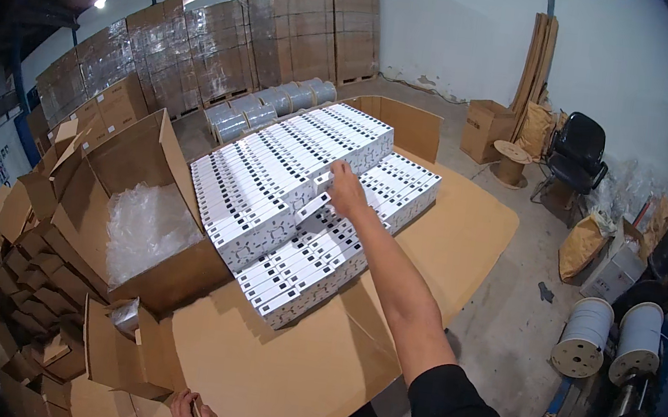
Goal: Packing white boxes into bubble wrap sleeves and placing them into a partitioned shipping carton.
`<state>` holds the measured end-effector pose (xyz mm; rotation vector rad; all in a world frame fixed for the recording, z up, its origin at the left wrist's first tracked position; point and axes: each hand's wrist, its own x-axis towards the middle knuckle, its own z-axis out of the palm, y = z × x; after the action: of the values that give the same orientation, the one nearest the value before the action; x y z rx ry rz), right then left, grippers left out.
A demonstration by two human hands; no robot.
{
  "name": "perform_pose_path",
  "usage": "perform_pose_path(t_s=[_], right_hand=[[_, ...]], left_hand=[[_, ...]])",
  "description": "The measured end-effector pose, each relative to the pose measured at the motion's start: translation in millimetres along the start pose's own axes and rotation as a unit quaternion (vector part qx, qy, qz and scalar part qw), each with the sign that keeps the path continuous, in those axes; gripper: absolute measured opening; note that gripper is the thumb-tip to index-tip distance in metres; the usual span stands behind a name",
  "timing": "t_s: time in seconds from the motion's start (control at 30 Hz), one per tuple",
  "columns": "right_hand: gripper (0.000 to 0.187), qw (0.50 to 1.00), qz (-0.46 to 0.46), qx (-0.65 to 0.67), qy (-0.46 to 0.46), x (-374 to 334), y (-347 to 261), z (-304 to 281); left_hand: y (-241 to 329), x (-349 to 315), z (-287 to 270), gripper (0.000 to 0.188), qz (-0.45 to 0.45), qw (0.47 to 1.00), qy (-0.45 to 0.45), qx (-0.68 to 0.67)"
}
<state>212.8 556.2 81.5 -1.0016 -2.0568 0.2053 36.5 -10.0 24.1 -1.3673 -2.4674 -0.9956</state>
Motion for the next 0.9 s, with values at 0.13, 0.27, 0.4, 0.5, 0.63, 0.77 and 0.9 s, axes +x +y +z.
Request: perform_pose_path(t_s=[0.13,0.27,0.4,0.5,0.63,0.77,0.9], right_hand=[[0.046,1.0,0.011,-0.009,-0.004,4.0,0.9,-0.4],[0.042,0.996,0.082,-0.012,0.023,15.8,2.6,9.0],[0.042,0.988,0.13,-0.024,0.081,21.5,-15.1,25.6],[0.044,0.986,0.153,-0.007,0.069,27.3,-11.2,29.9],[0.043,0.989,0.084,0.038,0.114,31.5,5.5,33.9],[0.034,0.993,0.027,0.053,0.098,37.3,40.0,32.5],[0.033,0.99,0.085,0.106,0.035,43.5,65.7,22.0]], left_hand=[[-0.4,-2.0,-3.9,0.028,-0.02,1.0,-0.002,-0.006],[-7.9,0.2,0.3,0.028,0.016,1.0,0.007,0.005],[-2.6,0.7,-3.3,0.027,0.014,1.0,0.013,0.007],[-6.2,1.8,0.5,0.026,0.007,1.0,0.021,-0.008],[-4.2,4.7,0.5,0.026,-0.009,1.0,0.012,-0.001],[-7.2,7.1,3.5,0.027,-0.015,1.0,0.009,-0.005],[-6.2,4.3,-1.7,0.029,-0.023,0.999,-0.007,-0.021]])
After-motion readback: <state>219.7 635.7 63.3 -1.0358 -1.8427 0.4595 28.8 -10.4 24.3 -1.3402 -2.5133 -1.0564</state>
